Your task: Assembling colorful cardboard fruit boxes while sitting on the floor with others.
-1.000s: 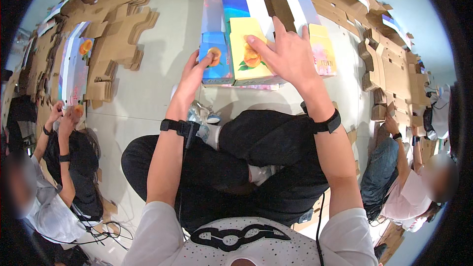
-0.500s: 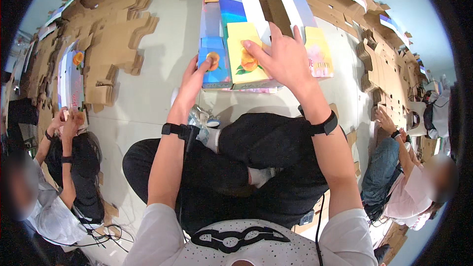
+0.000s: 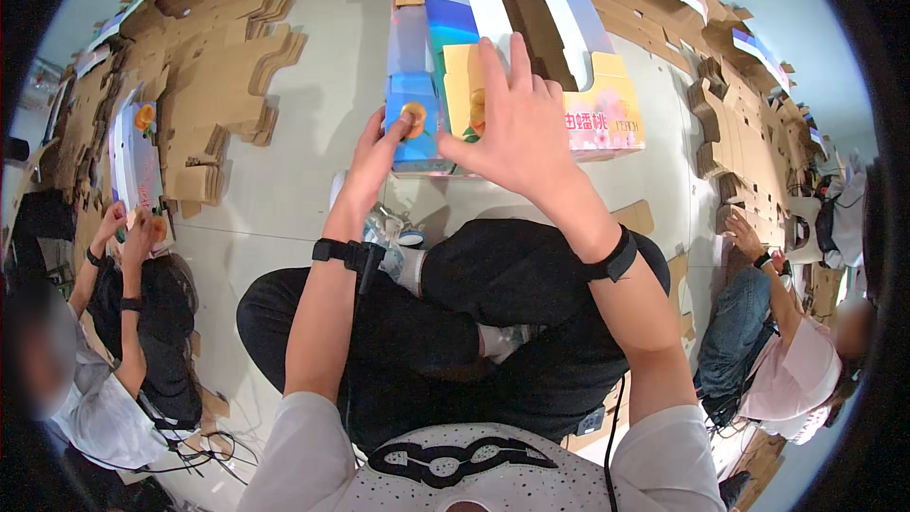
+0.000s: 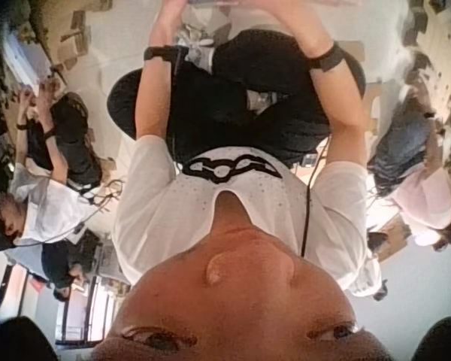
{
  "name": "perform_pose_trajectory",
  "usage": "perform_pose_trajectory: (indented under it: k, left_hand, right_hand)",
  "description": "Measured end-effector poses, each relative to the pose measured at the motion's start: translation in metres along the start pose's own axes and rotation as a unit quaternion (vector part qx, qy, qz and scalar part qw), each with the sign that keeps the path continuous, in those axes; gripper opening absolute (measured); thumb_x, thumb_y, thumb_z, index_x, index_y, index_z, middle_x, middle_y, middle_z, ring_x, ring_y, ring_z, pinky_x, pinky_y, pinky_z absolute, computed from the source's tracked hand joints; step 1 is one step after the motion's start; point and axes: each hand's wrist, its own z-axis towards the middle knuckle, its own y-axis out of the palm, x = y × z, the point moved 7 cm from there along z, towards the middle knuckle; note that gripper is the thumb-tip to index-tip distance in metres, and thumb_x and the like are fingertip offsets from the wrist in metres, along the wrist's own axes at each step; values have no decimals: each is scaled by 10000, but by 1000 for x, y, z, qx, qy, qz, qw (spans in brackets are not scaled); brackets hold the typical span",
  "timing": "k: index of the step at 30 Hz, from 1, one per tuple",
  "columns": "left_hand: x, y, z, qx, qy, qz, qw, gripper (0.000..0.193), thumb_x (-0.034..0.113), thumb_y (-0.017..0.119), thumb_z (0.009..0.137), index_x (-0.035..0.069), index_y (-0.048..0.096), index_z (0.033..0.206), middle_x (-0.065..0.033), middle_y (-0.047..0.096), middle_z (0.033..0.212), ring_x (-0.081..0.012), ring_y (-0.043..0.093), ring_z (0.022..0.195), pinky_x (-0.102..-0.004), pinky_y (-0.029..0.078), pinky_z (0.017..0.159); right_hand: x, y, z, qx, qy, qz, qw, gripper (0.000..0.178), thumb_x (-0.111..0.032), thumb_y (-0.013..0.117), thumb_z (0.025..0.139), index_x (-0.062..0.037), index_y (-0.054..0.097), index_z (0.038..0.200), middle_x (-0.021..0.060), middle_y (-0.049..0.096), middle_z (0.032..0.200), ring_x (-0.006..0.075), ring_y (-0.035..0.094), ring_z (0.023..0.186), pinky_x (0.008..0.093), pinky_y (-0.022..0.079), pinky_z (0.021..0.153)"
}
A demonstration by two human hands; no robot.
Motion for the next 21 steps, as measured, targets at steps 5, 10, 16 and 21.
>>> perform_pose_trajectory:
  k: [5,10,16,21]
  left_hand:
    - [-3,-1,2,-5,9,5,1000,674,411,629,958,0,423,1451,-172,587,1283,-219,570,1170,-338,437,996]
    - [-6,-2,4,-12,12,15,1000,712,440,628,952,-3,407,1462,-181,579,1295,-235,557,1201,-346,426,1018]
    - [-2,-1,-1,31,-5,50,998,734,469,611,951,-5,399,1469,-172,580,1285,-234,555,1197,-354,422,1021]
    - [-2,1,2,6,20,16,1000,677,421,619,955,-3,429,1447,-157,597,1248,-207,581,1140,-326,447,980]
  right_hand:
    - [29,-3,9,13,49,-21,998,1113,-637,745,638,75,384,1413,371,487,1297,442,660,955,475,483,863]
    - [48,-7,15,-42,114,-12,993,1232,-736,748,599,102,371,1420,305,644,1049,394,698,893,451,545,777]
    - [55,-8,15,-36,99,24,994,1271,-787,716,592,129,380,1407,277,675,919,361,712,830,404,574,682]
    - [58,-4,17,-44,124,47,990,1265,-783,714,585,139,395,1392,280,679,937,369,710,836,407,572,698]
